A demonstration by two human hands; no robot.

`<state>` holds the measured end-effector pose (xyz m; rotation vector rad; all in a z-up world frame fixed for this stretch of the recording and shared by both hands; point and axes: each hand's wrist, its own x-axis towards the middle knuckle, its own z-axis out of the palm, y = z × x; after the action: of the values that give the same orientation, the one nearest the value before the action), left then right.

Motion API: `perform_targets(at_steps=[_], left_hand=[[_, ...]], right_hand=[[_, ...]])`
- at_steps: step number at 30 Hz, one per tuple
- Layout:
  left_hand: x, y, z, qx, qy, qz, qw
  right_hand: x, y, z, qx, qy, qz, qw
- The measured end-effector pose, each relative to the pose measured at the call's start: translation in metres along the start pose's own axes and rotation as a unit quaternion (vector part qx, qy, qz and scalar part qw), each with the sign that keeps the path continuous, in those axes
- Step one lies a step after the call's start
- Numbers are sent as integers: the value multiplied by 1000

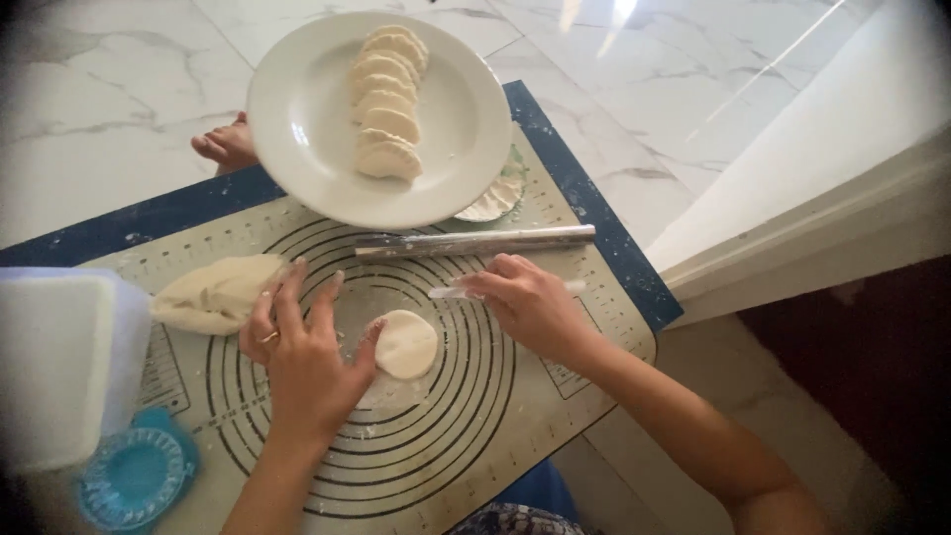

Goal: Preparing and shaping dumplings from dough using a rolling pin and a plastic mold.

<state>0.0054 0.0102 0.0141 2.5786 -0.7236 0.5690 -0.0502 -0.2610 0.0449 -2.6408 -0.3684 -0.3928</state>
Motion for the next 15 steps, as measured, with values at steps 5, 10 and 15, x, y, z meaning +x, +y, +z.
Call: perform_targets(at_steps=[5, 10, 15], left_hand=[[-1, 2, -2, -85, -63, -8, 994], [-6, -1, 10, -107, -184, 10, 977], [-1, 3, -1, -149, -200, 12, 968]], right_hand=[[15, -8, 20, 5, -42, 28, 999], [24, -9, 34, 63, -15, 21, 998], [30, -4, 40, 98, -31, -1, 995]])
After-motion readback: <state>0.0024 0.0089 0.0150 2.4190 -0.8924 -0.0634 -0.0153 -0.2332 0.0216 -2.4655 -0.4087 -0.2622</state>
